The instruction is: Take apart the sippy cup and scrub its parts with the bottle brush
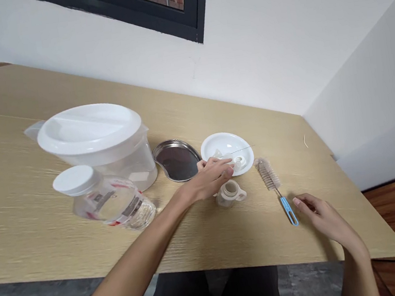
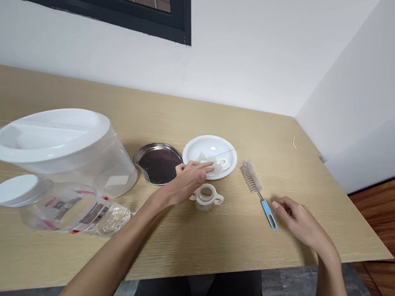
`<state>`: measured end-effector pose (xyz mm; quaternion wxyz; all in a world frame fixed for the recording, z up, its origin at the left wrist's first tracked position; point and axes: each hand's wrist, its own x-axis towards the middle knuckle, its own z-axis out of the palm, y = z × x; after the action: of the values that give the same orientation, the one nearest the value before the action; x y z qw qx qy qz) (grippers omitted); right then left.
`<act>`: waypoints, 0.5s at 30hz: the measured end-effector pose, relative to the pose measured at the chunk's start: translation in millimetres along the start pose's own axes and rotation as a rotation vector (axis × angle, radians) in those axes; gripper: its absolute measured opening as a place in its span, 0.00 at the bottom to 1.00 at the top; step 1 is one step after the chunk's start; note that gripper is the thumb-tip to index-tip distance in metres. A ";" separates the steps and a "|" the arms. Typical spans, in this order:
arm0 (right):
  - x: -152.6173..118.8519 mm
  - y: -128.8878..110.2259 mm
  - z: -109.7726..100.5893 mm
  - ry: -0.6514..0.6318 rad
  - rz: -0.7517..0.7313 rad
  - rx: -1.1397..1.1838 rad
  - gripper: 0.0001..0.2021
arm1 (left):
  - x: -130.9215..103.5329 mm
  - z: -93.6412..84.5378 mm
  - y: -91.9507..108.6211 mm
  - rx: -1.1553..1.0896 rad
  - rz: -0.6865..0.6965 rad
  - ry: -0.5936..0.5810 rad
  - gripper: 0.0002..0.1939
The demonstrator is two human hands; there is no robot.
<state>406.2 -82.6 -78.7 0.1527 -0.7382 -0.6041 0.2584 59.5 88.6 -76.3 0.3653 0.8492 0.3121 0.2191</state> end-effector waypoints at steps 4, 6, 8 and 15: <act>-10.9 14.9 3.2 0.048 -0.005 0.020 0.26 | 3.4 5.8 -6.8 0.070 0.019 0.057 0.26; -16.6 21.4 4.2 0.065 -0.016 0.044 0.25 | 4.8 7.3 -9.1 0.118 0.025 0.094 0.27; -20.2 25.5 4.9 0.091 -0.014 0.068 0.25 | 6.8 6.6 -7.9 0.161 0.048 0.168 0.30; -1.6 26.4 6.9 0.533 0.035 0.282 0.23 | -22.3 -9.7 20.4 0.238 0.531 0.655 0.25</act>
<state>423.5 -90.7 -98.3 0.4024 -0.7619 -0.4879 0.1395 45.4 66.9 -57.9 0.0779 0.8218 0.2054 0.5257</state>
